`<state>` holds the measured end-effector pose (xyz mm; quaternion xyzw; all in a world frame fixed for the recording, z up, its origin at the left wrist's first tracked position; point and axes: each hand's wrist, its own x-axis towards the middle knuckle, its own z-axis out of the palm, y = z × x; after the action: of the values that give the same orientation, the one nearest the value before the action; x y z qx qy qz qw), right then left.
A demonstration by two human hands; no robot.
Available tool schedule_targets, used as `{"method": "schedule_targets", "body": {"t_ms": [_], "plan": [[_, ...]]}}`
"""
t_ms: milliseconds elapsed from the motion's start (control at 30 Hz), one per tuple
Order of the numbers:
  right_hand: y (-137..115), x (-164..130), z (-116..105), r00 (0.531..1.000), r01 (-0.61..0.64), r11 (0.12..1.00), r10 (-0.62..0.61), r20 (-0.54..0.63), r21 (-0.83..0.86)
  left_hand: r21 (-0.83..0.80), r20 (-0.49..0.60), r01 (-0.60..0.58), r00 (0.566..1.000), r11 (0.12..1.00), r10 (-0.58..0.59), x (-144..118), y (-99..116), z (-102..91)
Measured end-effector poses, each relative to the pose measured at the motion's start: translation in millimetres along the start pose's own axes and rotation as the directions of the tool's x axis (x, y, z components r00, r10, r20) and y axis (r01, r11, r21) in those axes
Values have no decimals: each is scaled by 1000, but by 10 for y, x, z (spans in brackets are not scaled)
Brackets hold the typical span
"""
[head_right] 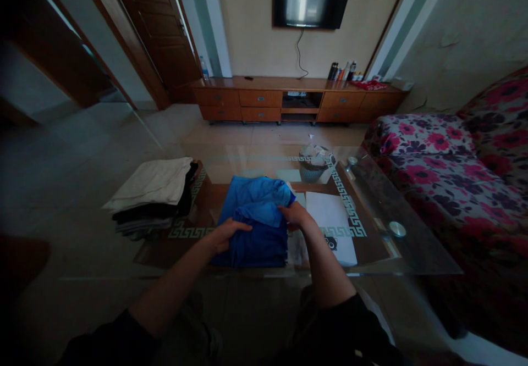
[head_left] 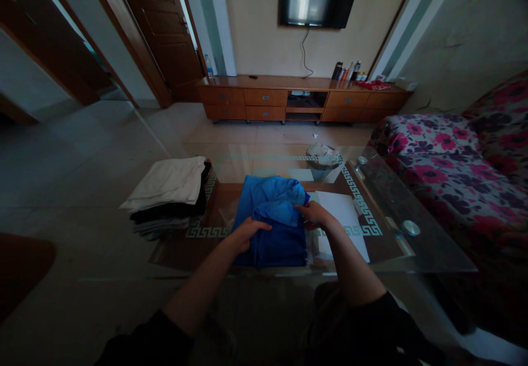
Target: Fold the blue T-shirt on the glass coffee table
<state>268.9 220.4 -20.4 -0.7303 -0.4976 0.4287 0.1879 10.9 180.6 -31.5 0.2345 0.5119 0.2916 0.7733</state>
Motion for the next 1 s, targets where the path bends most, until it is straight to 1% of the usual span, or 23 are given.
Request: {"method": "schedule_targets", "body": {"t_ms": [33,67,100,167,233,300,333,367,400,467,500,533,567,633,667,700,767,833,900,933,1000], "plan": [[43,28,37,998,-17,999,15,61,30,31,-37,-43,998,999,44,22,-23,4],[70,56,81,996,-27,999,24,87,36,46,-64,-72,995,996,75,47,-42,9],[82,85,123,996,-25,999,23,82,23,46,-80,-86,993,995,89,72,-56,14],[62,144,188,1000,21,1000,-22,-17,-16,25,-100,-77,992,997,80,117,-71,24],[-12,191,220,990,75,996,-79,-116,-39,9,-119,-57,991,998,58,143,-72,32],[-133,211,230,979,122,992,-122,-162,-10,4,-131,-40,991,999,40,143,-68,39],[-204,213,231,974,159,987,-152,-166,32,2,-132,-26,991,1000,26,134,-67,43],[-275,212,230,969,215,970,-198,-151,110,-1,-129,-11,992,1000,11,122,-66,48],[-339,213,229,957,285,931,-261,-131,227,-6,-121,3,993,1000,-4,108,-65,52],[-424,232,228,915,394,781,-385,-122,484,-18,-95,33,995,999,-34,82,-68,58],[-437,254,230,898,419,714,-415,-142,561,-23,-84,47,995,999,-49,74,-70,59],[-430,283,237,895,431,702,-411,-171,567,-26,-76,61,995,998,-63,69,-72,57],[-406,317,246,902,431,748,-381,-205,505,-27,-74,73,994,997,-75,68,-75,54],[-326,382,270,908,400,864,-329,-260,305,-26,-74,89,993,996,-90,75,-80,46],[-281,404,283,908,385,897,-324,-267,220,-25,-76,91,993,996,-92,80,-82,42],[-240,417,294,907,379,910,-330,-263,168,-24,-78,89,993,996,-91,85,-83,39],[-179,408,314,897,397,915,-368,-244,78,-21,-84,80,993,997,-81,87,-83,41],[-154,367,338,882,395,911,-412,-227,-117,-18,-95,62,993,998,-64,76,-80,53],[-161,321,369,878,345,881,-425,-221,-325,-18,-101,46,994,999,-48,52,-74,73],[-172,303,385,881,305,870,-412,-232,-387,-15,-102,36,994,999,-38,39,-71,84],[-195,283,408,896,223,887,-349,-273,-404,1,-107,9,994,1000,-9,16,-67,107]]}}
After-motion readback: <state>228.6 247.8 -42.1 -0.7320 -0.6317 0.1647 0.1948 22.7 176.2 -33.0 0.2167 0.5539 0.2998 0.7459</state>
